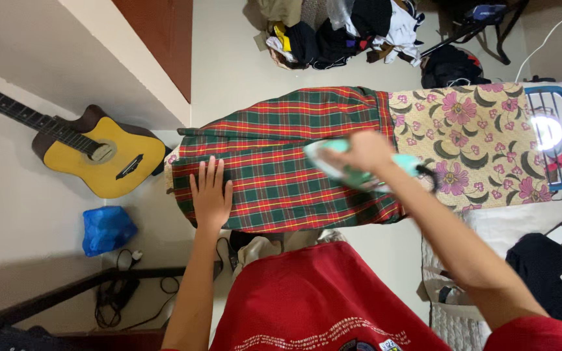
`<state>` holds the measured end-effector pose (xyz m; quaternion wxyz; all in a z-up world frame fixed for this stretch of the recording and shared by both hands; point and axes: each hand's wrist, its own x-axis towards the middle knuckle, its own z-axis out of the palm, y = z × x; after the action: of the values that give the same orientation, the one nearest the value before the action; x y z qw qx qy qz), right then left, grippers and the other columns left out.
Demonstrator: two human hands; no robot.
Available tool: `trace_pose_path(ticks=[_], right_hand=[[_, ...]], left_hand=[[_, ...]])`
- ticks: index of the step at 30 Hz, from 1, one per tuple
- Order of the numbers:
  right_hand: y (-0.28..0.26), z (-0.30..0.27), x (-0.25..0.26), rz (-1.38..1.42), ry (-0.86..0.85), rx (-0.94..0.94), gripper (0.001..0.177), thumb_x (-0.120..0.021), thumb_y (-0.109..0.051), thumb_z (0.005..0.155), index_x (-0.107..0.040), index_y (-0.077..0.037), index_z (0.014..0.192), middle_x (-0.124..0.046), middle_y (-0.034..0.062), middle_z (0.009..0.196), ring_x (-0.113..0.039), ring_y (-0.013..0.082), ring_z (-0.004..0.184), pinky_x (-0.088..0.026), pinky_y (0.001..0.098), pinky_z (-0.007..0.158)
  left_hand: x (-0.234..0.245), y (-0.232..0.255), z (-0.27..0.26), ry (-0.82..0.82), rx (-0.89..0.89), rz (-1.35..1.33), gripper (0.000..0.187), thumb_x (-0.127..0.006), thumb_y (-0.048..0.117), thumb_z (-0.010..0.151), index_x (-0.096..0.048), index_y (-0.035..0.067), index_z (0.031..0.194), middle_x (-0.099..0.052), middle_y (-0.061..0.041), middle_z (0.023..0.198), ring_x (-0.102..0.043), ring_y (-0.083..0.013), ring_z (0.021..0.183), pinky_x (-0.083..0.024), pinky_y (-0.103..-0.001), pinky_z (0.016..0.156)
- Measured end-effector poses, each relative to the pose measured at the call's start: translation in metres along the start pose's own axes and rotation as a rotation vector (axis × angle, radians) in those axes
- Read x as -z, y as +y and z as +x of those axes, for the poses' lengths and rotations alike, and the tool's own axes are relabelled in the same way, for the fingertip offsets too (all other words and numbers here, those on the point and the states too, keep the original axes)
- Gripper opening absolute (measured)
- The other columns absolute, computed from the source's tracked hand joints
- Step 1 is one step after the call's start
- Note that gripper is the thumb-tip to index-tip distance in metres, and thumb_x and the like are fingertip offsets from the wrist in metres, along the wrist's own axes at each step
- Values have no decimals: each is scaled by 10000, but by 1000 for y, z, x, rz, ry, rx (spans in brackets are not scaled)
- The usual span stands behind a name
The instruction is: The person irons a plaid shirt on an ironing board. They repeatedly smooth the fabric with their hands and move the iron across different sections of the shirt, adjusting its position as needed.
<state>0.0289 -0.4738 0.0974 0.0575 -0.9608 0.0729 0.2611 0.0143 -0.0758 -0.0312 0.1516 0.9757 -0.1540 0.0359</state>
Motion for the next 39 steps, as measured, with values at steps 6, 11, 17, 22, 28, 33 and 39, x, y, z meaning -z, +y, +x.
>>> trace_pose_path(ticks=[6,11,17,22,28,33,39], right_hand=[[-2,8,-6,-68,188,151,902,-522,-880,806,-770,-22,677,-644,133,571,-672,243,530,-541,381,539],[-73,19,-26,-23,229,317,830,-513,-839,836,-759,-51,753,-669,149,578,-681,264,513,-570,421,530],[-44,16,-23,-45,274,272,857,-523,-863,815,-765,-43,748,-671,152,595,-684,270,520,-565,425,528],[21,0,-6,-61,206,107,892,-488,-905,772,-799,-70,738,-656,147,595,-653,275,540,-530,411,545],[-48,11,-23,-11,175,367,908,-374,-943,759,-730,-108,755,-558,51,478,-577,160,432,-439,356,375],[-152,15,-53,-75,387,465,909,-458,-896,852,-740,-42,714,-624,133,608,-634,257,548,-495,381,513],[-104,16,-22,32,161,216,876,-454,-874,824,-756,-57,726,-650,118,625,-654,236,557,-503,406,491]], left_hand=[[-11,-7,-5,24,29,-79,551,-280,301,1105,-323,122,1624,-275,-108,1699,-199,-340,1583,-140,-544,1284],[-22,-6,-6,140,172,44,556,-315,283,1095,-349,103,1619,-255,-150,1704,-169,-387,1582,-110,-606,1252],[-12,-9,-3,200,232,58,566,-356,344,1085,-396,110,1599,-278,-145,1690,-189,-399,1565,-109,-649,1227],[4,-33,-17,175,99,-138,572,-373,371,1091,-397,85,1585,-328,-122,1667,-231,-350,1560,-141,-540,1278],[8,-49,-14,124,7,-99,509,-297,232,1115,-396,42,1577,-346,-156,1665,-232,-356,1564,-154,-496,1286],[6,-42,-28,182,100,-113,533,-337,247,1109,-363,30,1596,-325,-151,1684,-224,-341,1588,-158,-550,1266],[17,-44,-27,179,129,-57,546,-418,307,1092,-392,100,1598,-337,-73,1685,-196,-337,1585,-205,-617,1232]])
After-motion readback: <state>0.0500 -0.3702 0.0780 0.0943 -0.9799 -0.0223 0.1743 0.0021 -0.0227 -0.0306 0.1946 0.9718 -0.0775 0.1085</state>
